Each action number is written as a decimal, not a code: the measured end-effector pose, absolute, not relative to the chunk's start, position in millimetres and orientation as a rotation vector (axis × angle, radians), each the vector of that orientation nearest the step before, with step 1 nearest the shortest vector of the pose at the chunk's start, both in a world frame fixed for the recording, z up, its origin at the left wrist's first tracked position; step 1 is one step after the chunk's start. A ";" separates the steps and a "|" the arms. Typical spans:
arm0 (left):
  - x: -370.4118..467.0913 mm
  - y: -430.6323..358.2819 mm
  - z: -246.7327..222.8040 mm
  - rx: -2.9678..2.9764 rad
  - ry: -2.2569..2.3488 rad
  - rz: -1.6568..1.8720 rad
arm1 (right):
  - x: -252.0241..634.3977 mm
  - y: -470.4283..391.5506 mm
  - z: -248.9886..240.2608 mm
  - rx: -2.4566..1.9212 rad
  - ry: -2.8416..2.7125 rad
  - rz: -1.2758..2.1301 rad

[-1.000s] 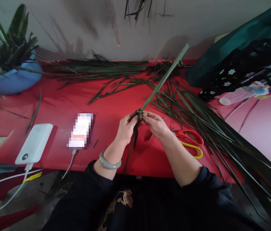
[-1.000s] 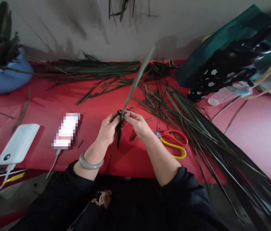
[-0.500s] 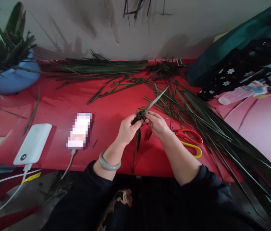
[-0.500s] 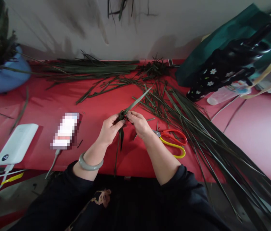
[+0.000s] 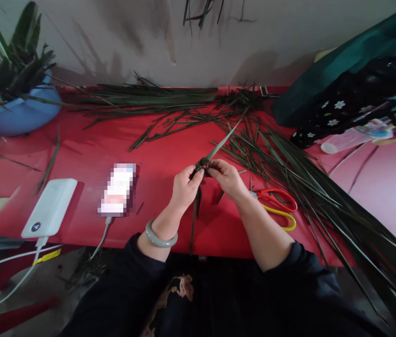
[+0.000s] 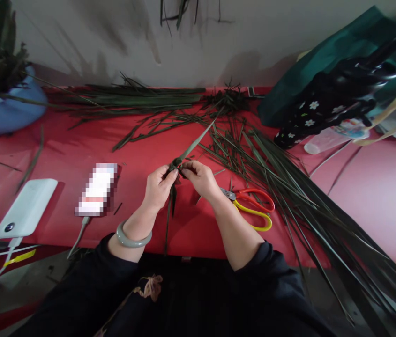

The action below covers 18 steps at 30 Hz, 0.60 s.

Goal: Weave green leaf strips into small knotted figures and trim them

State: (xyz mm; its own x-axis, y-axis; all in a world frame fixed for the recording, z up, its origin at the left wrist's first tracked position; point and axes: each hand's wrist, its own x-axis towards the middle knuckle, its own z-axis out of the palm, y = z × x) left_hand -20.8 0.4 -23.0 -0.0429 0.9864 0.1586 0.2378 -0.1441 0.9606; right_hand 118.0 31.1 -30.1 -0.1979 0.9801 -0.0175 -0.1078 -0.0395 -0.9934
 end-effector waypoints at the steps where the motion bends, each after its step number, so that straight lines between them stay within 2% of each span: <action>1: -21.2 0.6 -23.6 1.457 1.360 1.252 | 118.0 31.0 -30.8 -1.084 -1.328 1.378; 7: -21.1 2.4 -28.3 1.360 1.332 1.312 | 123.8 29.1 -29.2 -1.201 -1.713 1.059; 18: -21.5 3.6 -27.5 1.309 1.238 1.369 | 129.8 31.6 -29.6 -1.284 -1.975 0.768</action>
